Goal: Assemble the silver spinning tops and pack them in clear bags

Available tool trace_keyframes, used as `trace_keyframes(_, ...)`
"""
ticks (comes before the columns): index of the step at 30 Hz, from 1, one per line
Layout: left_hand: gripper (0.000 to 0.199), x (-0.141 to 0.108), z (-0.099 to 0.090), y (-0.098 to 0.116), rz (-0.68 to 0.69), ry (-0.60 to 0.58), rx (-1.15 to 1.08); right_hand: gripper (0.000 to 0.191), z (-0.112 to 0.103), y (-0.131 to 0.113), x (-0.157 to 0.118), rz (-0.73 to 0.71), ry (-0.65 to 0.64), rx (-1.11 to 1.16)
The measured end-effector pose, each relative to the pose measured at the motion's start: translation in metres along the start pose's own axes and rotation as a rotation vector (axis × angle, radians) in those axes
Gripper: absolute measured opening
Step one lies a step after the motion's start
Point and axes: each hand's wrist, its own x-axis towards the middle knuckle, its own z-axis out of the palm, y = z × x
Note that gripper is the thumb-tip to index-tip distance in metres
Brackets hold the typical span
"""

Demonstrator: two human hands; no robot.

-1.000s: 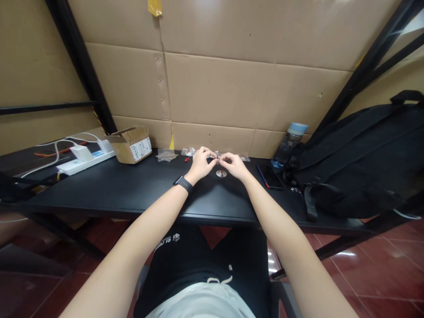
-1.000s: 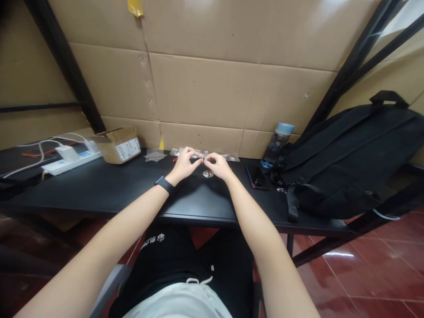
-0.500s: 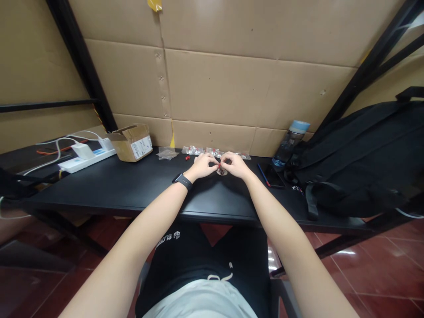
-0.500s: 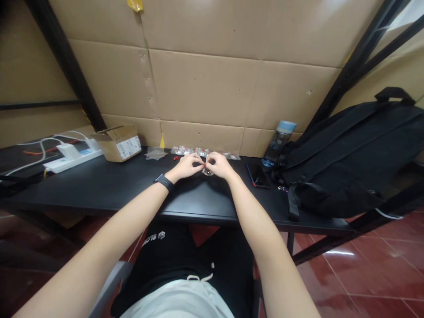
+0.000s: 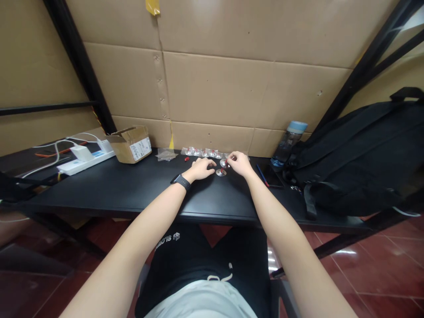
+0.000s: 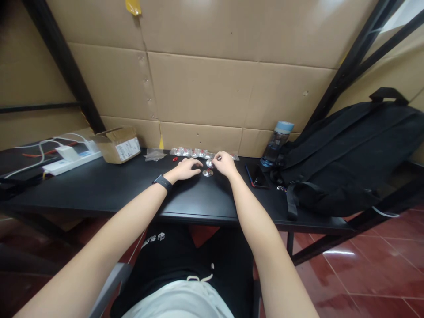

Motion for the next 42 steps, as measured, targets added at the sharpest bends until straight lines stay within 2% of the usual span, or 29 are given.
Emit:
trace_keyframes(5, 0.031, 0.000, 0.001, -0.003, -0.011, -0.076, 0.041, 0.009, 0.003, 0.010, 0.001, 0.038, -0.036, -0.061)
trace_keyframes(9, 0.031, 0.003, 0.002, -0.009, -0.014, -0.066, 0.021, 0.010, 0.007, 0.025, 0.002, -0.024, -0.027, -0.153)
trace_keyframes(12, 0.030, 0.003, -0.001, -0.016, -0.041, -0.023, 0.050, 0.012, 0.009, 0.034, 0.002, -0.015, -0.079, -0.174)
trace_keyframes(15, 0.033, 0.001, -0.010, -0.027, -0.163, 0.108, 0.141, 0.014, 0.009, 0.037, 0.001, 0.010, -0.118, -0.156)
trace_keyframes(18, 0.040, -0.004, -0.023, -0.041, -0.353, 0.194, 0.256, 0.014, 0.008, 0.038, 0.001, 0.022, -0.124, -0.135)
trace_keyframes(22, 0.046, -0.009, -0.037, -0.061, -0.617, 0.131, 0.307, 0.013, 0.008, 0.040, 0.001, 0.022, -0.141, -0.117)
trace_keyframes(26, 0.052, -0.009, -0.043, -0.074, -0.733, 0.066, 0.241, 0.014, 0.009, 0.042, 0.002, 0.020, -0.156, -0.107)
trace_keyframes(28, 0.052, -0.010, -0.045, -0.078, -0.723, 0.067, 0.223, 0.014, 0.009, 0.042, 0.002, 0.024, -0.152, -0.105)
trace_keyframes(30, 0.053, -0.013, -0.048, -0.077, -0.693, 0.129, 0.223, 0.014, 0.009, 0.042, 0.002, 0.026, -0.147, -0.105)
trace_keyframes(35, 0.065, -0.020, -0.060, -0.055, -0.585, 0.510, 0.262, 0.014, 0.008, 0.040, 0.002, 0.029, -0.163, -0.078)
trace_keyframes(37, 0.069, -0.020, -0.062, -0.042, -0.487, 0.592, 0.261, 0.013, 0.008, 0.039, 0.002, 0.037, -0.164, -0.070)
trace_keyframes(39, 0.070, -0.018, -0.060, -0.030, -0.344, 0.576, 0.247, 0.013, 0.008, 0.038, 0.002, 0.044, -0.163, -0.065)
trace_keyframes(42, 0.066, -0.012, -0.047, -0.018, -0.108, 0.405, 0.233, 0.012, 0.008, 0.039, 0.002, 0.049, -0.169, -0.067)
